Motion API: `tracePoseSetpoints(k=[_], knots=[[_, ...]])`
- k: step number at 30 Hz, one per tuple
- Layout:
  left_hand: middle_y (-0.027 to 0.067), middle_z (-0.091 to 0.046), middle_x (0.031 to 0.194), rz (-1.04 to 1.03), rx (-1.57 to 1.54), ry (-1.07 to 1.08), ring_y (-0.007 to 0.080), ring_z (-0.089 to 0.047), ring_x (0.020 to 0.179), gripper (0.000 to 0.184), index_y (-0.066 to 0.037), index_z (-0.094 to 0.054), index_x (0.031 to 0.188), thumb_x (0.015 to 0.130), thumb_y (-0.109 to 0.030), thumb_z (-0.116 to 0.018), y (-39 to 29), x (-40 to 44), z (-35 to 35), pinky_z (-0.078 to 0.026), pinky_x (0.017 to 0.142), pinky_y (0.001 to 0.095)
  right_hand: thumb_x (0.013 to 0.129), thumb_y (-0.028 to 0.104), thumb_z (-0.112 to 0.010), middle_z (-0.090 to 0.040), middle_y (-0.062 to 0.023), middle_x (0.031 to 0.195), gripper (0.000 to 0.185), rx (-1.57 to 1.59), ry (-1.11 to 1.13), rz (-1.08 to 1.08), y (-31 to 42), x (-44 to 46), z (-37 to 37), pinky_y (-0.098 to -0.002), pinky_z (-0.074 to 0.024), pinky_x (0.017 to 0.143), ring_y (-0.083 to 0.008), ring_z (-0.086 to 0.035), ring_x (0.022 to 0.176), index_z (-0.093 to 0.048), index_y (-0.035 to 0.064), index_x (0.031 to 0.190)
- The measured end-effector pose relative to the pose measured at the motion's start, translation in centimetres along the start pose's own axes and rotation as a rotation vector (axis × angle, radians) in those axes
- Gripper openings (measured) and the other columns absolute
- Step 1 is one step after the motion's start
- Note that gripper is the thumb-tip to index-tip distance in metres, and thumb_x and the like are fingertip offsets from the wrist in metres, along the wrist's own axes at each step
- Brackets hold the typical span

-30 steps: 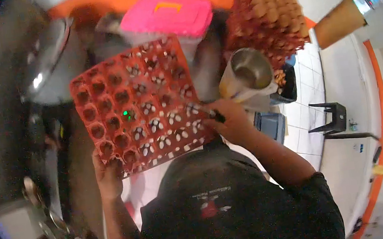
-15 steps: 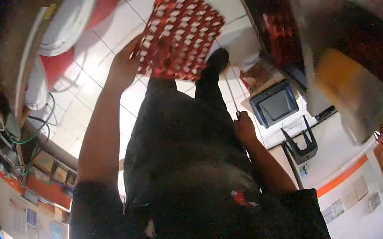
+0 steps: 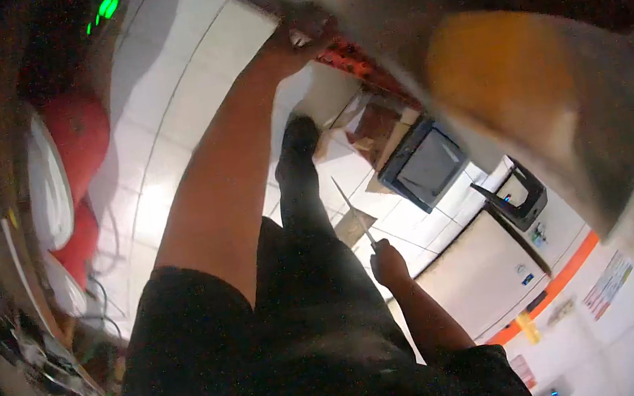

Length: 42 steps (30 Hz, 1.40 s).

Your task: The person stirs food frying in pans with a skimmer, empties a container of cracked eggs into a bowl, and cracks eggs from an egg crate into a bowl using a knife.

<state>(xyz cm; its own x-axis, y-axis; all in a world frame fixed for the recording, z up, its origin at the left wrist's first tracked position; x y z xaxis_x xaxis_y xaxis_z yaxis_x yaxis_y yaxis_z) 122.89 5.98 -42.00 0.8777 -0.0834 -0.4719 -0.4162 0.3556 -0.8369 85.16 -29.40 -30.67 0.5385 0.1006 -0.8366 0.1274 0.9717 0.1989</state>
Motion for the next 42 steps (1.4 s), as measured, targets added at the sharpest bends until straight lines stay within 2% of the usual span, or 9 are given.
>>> tracePoseSetpoints(k=[2,6,8,12,14,21,28,39,42], knots=[[0.0296,-0.048,0.150,0.184,0.350,-0.015,0.0445,-0.046,0.140,0.115,0.006,-0.019,0.159,0.086,-0.065,-0.070,5.9,0.1,-1.7,-0.039,0.118,0.0454,0.094,0.021,-0.065,-0.068,-0.0299,0.091,0.029,0.105,-0.023,-0.190,-1.8,-2.0,0.4,-0.0566,-0.0541,0.076,-0.0485,-0.068,0.089,-0.052,-0.0018,0.107],[0.0255,-0.035,0.162,0.153,0.580,0.412,0.0387,-0.034,0.150,0.100,0.001,-0.020,0.161,0.092,-0.055,-0.066,8.3,-15.1,-0.9,-0.027,0.124,0.0448,0.098,0.031,-0.062,-0.069,-0.0305,0.095,0.037,0.191,-0.126,-0.034,-4.8,-6.7,0.4,-0.0555,-0.0539,0.082,-0.0495,-0.067,0.094,-0.053,-0.0030,0.111],[0.0185,-0.047,0.150,0.247,0.519,0.448,0.0334,-0.046,0.138,0.081,-0.002,-0.037,0.154,0.093,-0.046,-0.068,0.2,-22.1,2.3,-0.036,0.116,0.0426,0.099,0.033,-0.061,-0.071,-0.0292,0.108,0.042,0.409,-0.035,-0.349,-7.8,-9.8,0.3,-0.0523,-0.0548,0.087,-0.0476,-0.068,0.101,-0.055,0.0012,0.126],[0.0136,-0.069,0.130,0.128,0.249,0.331,0.0271,-0.066,0.120,0.039,-0.005,-0.067,0.126,0.092,-0.021,-0.076,-23.9,-28.7,9.4,-0.052,0.102,0.0413,0.098,0.034,-0.063,-0.072,-0.0266,0.108,0.047,0.409,-0.194,-0.252,-11.3,-13.8,1.7,-0.0484,-0.0578,0.081,-0.0412,-0.072,0.092,-0.057,0.0045,0.133],[0.0130,-0.069,0.129,-0.351,0.553,0.053,0.0295,-0.064,0.123,0.037,-0.005,-0.065,0.125,0.090,-0.015,-0.075,-36.7,-27.4,12.3,-0.051,0.104,0.0413,0.098,0.032,-0.062,-0.072,-0.0259,0.104,0.045,1.166,-0.104,-0.487,-15.0,-14.9,-1.1,-0.0454,-0.0592,0.075,-0.0367,-0.073,0.081,-0.059,0.0043,0.132],[0.0167,-0.065,0.120,-1.141,0.655,-0.293,0.0383,-0.064,0.109,0.057,-0.015,-0.056,0.141,0.086,-0.014,-0.070,-70.0,-26.1,8.8,-0.054,0.092,0.0483,0.091,0.023,-0.066,-0.066,-0.0205,0.081,0.027,0.658,-0.691,-0.495,-18.0,-17.5,4.4,-0.0469,-0.0524,0.070,-0.0341,-0.068,0.077,-0.062,-0.0015,0.102],[0.0175,-0.062,0.112,-1.083,0.989,-0.205,0.0400,-0.065,0.100,0.056,-0.015,-0.057,0.138,0.084,-0.015,-0.072,-72.0,-18.9,7.2,-0.055,0.086,0.0517,0.102,0.013,-0.054,-0.058,-0.0093,0.079,0.010,1.611,-1.305,-0.374,-5.4,-25.1,18.4,-0.0350,-0.0510,0.051,-0.0197,-0.058,0.056,-0.053,0.0035,0.104],[0.0167,-0.064,0.117,-1.509,0.575,-0.103,0.0346,-0.066,0.105,0.059,-0.004,-0.054,0.133,0.080,-0.011,-0.079,-72.8,-19.4,10.1,-0.054,0.089,0.0456,0.096,0.009,-0.057,-0.064,-0.0094,0.073,0.017,1.128,-1.353,-0.092,16.0,-28.1,40.0,-0.0346,-0.0507,0.055,-0.0177,-0.065,0.061,-0.054,0.0015,0.111],[0.0146,-0.062,0.134,-1.023,0.122,0.282,0.0304,-0.065,0.116,0.053,-0.002,-0.053,0.139,0.091,-0.007,-0.073,-68.6,-19.3,10.4,-0.055,0.101,0.0409,0.095,0.009,-0.058,-0.069,-0.0205,0.084,0.016,0.740,-1.347,-0.111,18.8,-27.2,41.1,-0.0478,-0.0524,0.063,-0.0367,-0.069,0.071,-0.055,-0.0003,0.108]])
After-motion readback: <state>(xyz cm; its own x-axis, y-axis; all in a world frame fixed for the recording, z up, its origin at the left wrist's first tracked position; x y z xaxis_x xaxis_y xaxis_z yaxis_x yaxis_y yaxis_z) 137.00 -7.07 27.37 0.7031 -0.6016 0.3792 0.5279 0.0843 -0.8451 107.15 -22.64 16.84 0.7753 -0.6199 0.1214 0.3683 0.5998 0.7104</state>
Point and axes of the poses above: each hand's wrist, its own x-axis towards the middle knuckle, its own z-axis out of the back of the hand, y = z × x, the point moved 7 cm from there along x, towards the middle knuckle
